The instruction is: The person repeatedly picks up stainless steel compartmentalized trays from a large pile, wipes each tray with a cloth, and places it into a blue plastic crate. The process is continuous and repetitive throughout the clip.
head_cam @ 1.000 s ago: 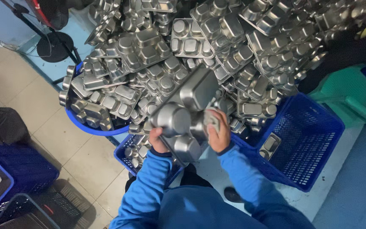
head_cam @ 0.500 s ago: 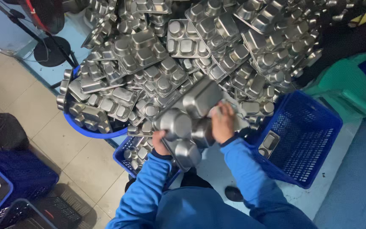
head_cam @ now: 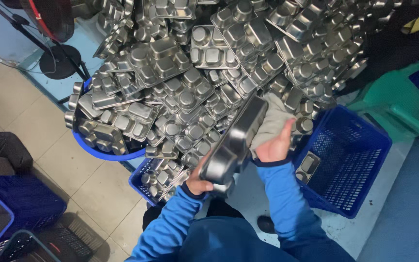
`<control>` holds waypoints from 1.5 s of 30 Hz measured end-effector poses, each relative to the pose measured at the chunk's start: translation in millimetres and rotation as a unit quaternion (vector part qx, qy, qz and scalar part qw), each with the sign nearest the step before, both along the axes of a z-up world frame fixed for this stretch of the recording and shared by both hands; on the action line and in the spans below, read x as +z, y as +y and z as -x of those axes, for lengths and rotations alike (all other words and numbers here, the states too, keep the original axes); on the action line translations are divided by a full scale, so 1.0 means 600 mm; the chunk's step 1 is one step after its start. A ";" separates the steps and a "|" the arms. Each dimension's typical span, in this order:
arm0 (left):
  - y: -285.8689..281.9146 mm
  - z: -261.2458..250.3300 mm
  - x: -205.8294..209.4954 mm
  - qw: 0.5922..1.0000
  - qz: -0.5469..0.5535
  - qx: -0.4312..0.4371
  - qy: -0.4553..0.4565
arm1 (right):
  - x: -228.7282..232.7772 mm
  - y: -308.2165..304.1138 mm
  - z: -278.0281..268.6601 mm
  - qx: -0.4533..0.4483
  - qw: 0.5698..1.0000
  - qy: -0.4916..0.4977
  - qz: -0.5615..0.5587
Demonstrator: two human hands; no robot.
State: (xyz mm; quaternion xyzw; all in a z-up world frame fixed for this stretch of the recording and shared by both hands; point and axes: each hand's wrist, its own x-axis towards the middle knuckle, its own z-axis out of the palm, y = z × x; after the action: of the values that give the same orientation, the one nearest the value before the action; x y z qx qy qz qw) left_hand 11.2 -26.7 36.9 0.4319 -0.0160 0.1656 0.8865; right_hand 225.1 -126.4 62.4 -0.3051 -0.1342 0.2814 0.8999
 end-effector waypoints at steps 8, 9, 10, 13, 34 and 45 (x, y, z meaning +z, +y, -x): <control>0.020 -0.001 0.071 0.856 -0.511 0.082 0.002 | 0.039 -0.001 0.099 0.011 0.891 -0.381 0.247; 0.010 0.005 0.086 0.830 -0.551 0.083 0.011 | 0.044 0.005 0.074 0.026 0.922 -0.319 0.218; -0.001 0.012 0.101 0.811 -0.580 0.073 0.014 | 0.052 0.009 0.039 0.039 0.948 -0.253 0.192; -0.032 0.019 0.135 0.750 -0.659 0.044 0.046 | 0.052 0.012 -0.021 0.060 0.965 -0.189 0.172; 0.044 0.030 -0.068 0.924 0.180 0.332 0.064 | -0.131 -0.017 0.086 -0.109 0.931 -0.126 0.326; 0.032 0.042 -0.203 0.879 0.295 0.372 0.058 | -0.132 -0.003 -0.039 -0.256 0.829 -0.314 0.387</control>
State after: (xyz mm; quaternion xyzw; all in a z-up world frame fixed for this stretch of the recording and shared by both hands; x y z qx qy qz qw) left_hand -14.2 -7.4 -84.9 0.1339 0.2466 0.4545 0.8454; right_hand 248.4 -128.3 -16.5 -0.7233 -0.2072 -0.0408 0.6574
